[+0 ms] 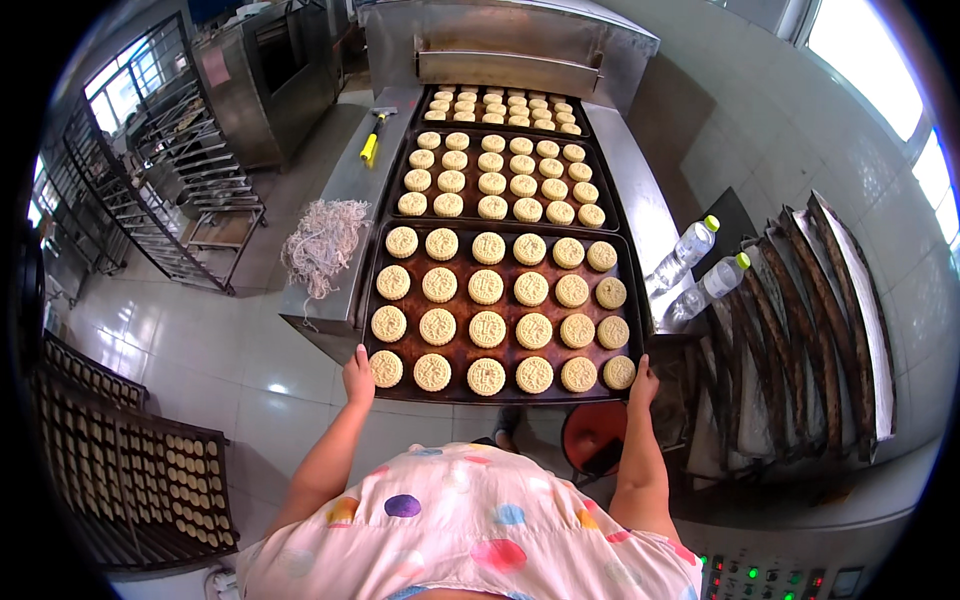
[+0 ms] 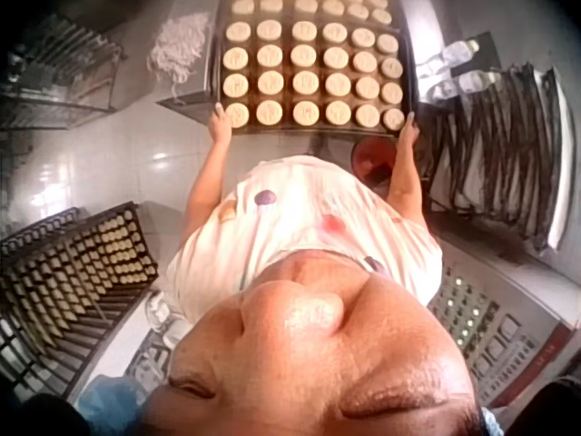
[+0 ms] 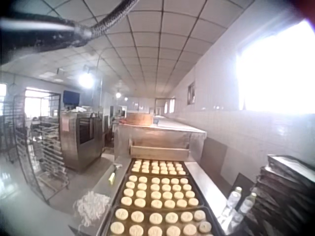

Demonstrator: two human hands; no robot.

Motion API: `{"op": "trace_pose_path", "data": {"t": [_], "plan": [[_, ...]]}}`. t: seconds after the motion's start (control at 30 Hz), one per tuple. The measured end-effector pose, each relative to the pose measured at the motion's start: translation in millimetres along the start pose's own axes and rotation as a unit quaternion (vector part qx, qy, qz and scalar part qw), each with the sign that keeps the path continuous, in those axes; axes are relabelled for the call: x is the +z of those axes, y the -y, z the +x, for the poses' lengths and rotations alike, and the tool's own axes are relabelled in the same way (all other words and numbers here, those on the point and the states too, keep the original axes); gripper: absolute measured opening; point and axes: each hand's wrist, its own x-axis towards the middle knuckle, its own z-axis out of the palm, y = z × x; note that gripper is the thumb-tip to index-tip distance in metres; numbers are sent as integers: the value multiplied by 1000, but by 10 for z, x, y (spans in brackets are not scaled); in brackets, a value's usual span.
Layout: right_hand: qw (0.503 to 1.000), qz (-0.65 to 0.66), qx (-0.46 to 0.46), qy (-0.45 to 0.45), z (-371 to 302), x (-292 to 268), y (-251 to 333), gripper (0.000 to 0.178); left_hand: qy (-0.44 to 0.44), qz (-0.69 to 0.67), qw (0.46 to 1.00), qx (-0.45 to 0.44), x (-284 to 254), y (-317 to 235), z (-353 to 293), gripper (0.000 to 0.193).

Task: The person takes trays of round cookies from a rack and slides them into a large industrial oven.

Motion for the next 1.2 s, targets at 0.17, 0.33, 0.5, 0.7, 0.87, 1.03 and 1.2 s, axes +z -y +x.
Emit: {"op": "trace_pose_path", "data": {"t": [0.17, 0.33, 0.5, 0.7, 0.87, 1.03, 1.2], "plan": [[996, 85, 30, -23, -28, 18, -2, 49, -14, -11, 1000, 16, 49, -23, 88, 50], [994, 102, 29, -33, 13, 134, -28, 50, -19, -12, 999, 38, 75, -38, 293, 50], [997, 68, 26, -25, -59, 123, -10, 50, -14, 17, 999, 48, 73, -27, 329, 52], [999, 31, 1, -36, -54, 121, -19, 50, -8, 6, 999, 52, 75, -79, 352, 54], [999, 19, 9, -39, -47, 136, 22, 52, -5, -17, 999, 45, 60, -84, 333, 53], [997, 44, 49, -28, 26, 158, 7, 55, -43, -30, 999, 15, 114, -110, 260, 57], [1000, 20, 9, -22, 229, 154, -44, 55, -10, -41, 999, 19, 137, -156, 182, 59]]}}
